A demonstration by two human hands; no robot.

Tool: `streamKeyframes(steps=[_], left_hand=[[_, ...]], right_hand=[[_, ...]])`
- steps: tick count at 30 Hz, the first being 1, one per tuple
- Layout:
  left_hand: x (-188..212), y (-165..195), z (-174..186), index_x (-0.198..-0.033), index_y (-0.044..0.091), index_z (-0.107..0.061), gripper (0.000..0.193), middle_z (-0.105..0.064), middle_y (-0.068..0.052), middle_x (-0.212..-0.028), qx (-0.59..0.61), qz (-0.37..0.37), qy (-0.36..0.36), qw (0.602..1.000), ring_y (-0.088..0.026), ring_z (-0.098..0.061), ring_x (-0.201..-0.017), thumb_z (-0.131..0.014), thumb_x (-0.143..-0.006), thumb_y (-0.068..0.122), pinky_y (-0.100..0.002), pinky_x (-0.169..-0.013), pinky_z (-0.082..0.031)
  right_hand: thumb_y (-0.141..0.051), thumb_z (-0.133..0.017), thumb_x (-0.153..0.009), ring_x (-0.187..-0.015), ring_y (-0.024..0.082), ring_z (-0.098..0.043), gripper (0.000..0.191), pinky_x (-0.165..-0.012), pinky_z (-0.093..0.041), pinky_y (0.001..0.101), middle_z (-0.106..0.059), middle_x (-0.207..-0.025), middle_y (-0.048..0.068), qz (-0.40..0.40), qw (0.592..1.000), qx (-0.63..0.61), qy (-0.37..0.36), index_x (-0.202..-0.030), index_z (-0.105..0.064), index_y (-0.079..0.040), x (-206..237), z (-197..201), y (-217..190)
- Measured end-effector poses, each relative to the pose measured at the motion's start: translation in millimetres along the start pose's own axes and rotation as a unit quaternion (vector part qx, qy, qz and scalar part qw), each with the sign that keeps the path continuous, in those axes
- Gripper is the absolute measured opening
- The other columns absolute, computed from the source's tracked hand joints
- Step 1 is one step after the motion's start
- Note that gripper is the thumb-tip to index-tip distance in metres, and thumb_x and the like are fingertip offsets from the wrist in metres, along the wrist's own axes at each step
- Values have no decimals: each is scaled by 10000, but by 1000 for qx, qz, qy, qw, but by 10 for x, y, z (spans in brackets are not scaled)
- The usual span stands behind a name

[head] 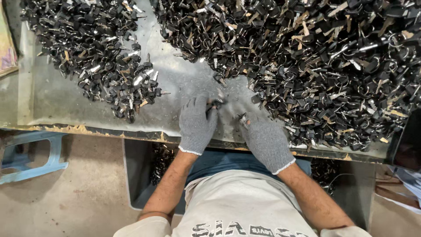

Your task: The person, wearing gray gloves, picks small black metal parts one at a time from a large pile on a metal table, briefly handles each part, and drops it into a bin below the table edge. The person repeats this pick-and-drop cycle continuously across the episode.

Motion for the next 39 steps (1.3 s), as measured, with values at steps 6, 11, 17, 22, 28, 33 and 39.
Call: streamKeyframes(steps=[6, 11, 17, 22, 28, 33, 39], left_hand=[[-9, 107, -236, -1112, 139, -666, 280, -666, -129, -996, -59, -14, -101, 993, -306, -649, -929, -754, -862, 228, -465, -774, -508], [106, 507, -384, -1176, 94, -635, 280, -661, -125, -964, -25, -145, -89, 985, -333, -654, -944, -721, -912, 133, -469, -844, -525], [185, 508, -161, -1190, 42, -594, 399, -656, -184, -1060, 71, -135, -46, 987, -370, -634, -978, -725, -822, 122, -477, -850, -510], [84, 448, -339, -1101, 131, -666, 304, -664, -109, -949, 38, -71, -120, 990, -334, -658, -924, -767, -816, 153, -464, -798, -524], [101, 311, -364, -1152, 85, -638, 372, -659, -103, -895, 54, -43, -112, 991, -326, -662, -868, -772, -820, 187, -475, -742, -523], [156, 344, -398, -1044, 84, -650, 248, -664, -108, -924, 21, -107, -106, 988, -331, -666, -902, -721, -812, 132, -479, -771, -527], [162, 370, -363, -1062, 73, -643, 255, -667, -125, -974, 27, -126, -77, 989, -344, -658, -933, -718, -826, 132, -479, -819, -523]], right_hand=[[-287, -596, -980, -798, 327, -717, 555, -588, -594, 456, -651, -1272, 204, -14, 998, -68, 4, -1510, -535, -133, 67, 164, -44], [-387, -577, -1015, -823, 348, -721, 428, -736, -583, 505, -730, -871, 174, -59, 992, -11, -112, -1261, -532, -39, 140, -18, -1], [-305, -651, -906, -814, 410, -711, 650, -741, -575, 511, -715, -983, 276, 52, 984, -57, 160, -1384, -455, 90, 282, 481, -64], [-220, -677, -902, -741, 382, -707, 632, -658, -578, 485, -708, -834, 214, -16, 985, -161, 64, -1447, -443, -3, 173, 381, -11], [-274, -674, -934, -667, 332, -708, 545, -562, -586, 442, -694, -804, 188, -43, 992, -122, 8, -1358, -480, 9, 114, 233, 37], [-218, -615, -978, -732, 314, -716, 198, -560, -583, 411, -683, -870, 187, 39, 993, -71, 82, -1022, -627, -26, -19, 186, -97], [-210, -571, -1012, -733, 328, -724, 300, -537, -597, 413, -678, -896, 212, 9, 998, -35, 49, -1113, -589, 72, -46, 96, -77]])
Point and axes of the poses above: each hand's wrist, its own x-axis away from the middle knuckle, its own z-axis out of the back of the hand, y = z × x, the point moved 8 cm from there along -x, towards the middle knuckle
